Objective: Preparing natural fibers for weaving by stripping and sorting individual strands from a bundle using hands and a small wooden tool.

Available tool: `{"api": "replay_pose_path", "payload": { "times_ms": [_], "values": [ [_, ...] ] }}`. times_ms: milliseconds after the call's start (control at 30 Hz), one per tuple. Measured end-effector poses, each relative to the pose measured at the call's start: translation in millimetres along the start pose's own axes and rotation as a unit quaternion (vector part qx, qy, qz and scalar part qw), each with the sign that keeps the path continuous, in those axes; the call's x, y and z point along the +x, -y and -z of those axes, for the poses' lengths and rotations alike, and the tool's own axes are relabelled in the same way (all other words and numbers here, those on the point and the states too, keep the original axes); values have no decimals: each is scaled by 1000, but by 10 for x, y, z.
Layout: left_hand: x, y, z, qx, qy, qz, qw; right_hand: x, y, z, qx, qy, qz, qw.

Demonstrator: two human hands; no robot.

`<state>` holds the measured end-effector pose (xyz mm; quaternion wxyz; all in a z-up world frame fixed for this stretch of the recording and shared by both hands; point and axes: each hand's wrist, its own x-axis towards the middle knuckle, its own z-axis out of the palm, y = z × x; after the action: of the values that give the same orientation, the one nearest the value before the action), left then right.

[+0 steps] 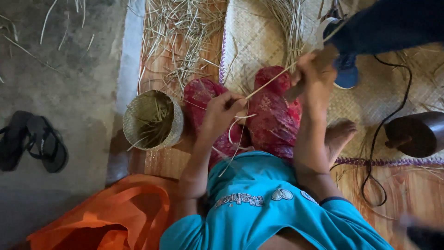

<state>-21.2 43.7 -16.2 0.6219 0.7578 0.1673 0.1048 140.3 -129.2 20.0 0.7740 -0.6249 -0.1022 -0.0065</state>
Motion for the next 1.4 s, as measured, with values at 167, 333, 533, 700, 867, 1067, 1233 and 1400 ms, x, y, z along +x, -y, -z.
{"api": "replay_pose_path", "payload": {
  "times_ms": [167, 333, 533, 700, 867, 1067, 1233, 1400],
  "values": [
    [-52, -96, 161, 2, 14, -8, 1000, 210, -112, 447, 74, -21, 17, 997],
    [-46, -86, 179, 59, 17, -40, 997, 404, -143, 593, 130, -77, 83, 985],
    [50, 119, -35, 157, -136, -141, 968, 15, -472, 555, -100, 275, 55, 955],
    [24, -22, -166, 244, -159, -237, 927, -399, 172, -58, -149, 372, 251, 881],
    [41, 52, -278, 306, -195, -339, 868, -164, -356, 35, -330, 253, 385, 824],
    [-51, -102, -140, 180, -116, -224, 951, 99, -843, 553, -326, 113, 264, 901],
    [-83, -244, -29, 117, -49, -170, 977, 203, -437, 648, -216, -1, 196, 956],
    [-70, -182, 102, 159, -27, -195, 967, 345, -35, 804, -242, -82, 308, 916]
  ]
}}
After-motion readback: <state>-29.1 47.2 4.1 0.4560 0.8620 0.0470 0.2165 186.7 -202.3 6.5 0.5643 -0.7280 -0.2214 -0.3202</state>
